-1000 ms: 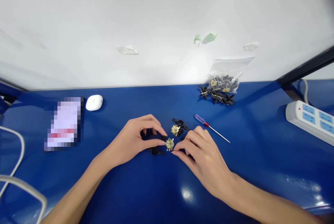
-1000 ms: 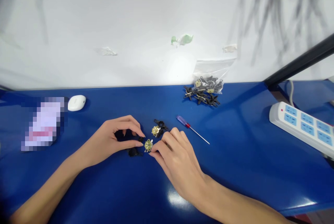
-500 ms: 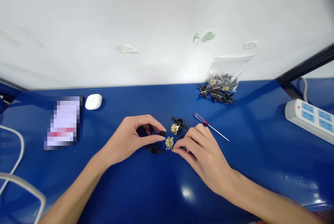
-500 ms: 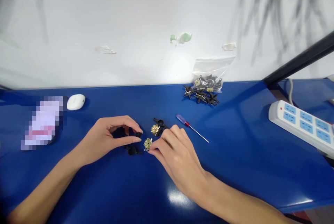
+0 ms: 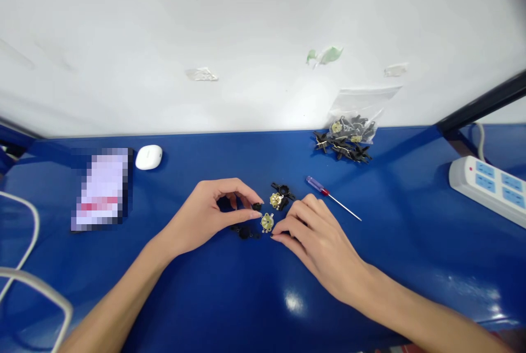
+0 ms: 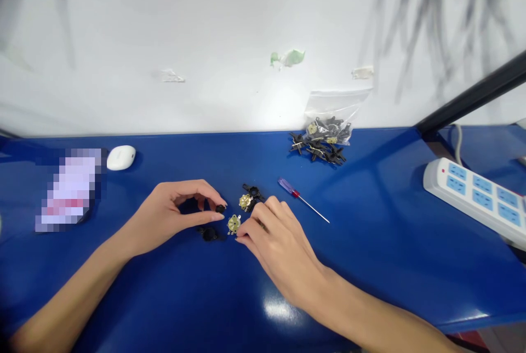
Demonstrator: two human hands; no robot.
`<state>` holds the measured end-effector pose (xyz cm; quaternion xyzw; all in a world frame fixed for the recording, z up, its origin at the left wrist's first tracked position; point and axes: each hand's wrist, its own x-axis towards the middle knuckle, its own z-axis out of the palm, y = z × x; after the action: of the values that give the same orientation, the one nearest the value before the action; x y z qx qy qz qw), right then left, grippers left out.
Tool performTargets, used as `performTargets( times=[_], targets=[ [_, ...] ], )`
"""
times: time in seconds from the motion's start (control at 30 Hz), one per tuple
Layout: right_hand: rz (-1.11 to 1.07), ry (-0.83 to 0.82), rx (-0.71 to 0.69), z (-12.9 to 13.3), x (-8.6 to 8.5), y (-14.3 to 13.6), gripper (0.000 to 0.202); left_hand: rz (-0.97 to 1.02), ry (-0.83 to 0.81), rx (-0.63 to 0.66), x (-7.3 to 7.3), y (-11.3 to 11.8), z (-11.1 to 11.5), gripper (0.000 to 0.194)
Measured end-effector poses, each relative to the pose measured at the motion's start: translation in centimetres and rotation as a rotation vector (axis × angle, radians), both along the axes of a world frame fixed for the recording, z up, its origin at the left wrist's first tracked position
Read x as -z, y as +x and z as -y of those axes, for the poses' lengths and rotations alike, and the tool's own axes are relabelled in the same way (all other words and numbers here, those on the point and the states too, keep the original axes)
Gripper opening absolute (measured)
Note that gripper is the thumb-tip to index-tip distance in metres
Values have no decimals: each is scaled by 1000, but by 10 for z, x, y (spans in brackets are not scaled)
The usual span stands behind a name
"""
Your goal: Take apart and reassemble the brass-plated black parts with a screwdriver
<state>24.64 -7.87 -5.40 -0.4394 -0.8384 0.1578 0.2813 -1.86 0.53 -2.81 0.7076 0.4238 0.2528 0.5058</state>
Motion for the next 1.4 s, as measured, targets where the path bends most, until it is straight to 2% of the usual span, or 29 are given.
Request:
performTargets(
  times=[0.3, 0.67, 1.0, 1.2, 1.4],
  targets=[
    [13, 51, 37, -6, -9, 14, 10, -7, 0, -8, -6, 3, 2, 10],
    [120, 103, 8, -3, 1, 7, 15, -14, 23, 6, -2, 1, 0, 14],
    [123, 121, 8, -4, 2, 3, 17, -3, 19, 14, -3, 2, 1, 11],
    [75, 106, 20, -3, -2, 5, 10, 5, 19, 15, -3, 1, 1, 9],
    [-68, 78, 60, -2, -10, 8, 8, 53, -12, 13, -4, 2, 5, 14]
  ],
)
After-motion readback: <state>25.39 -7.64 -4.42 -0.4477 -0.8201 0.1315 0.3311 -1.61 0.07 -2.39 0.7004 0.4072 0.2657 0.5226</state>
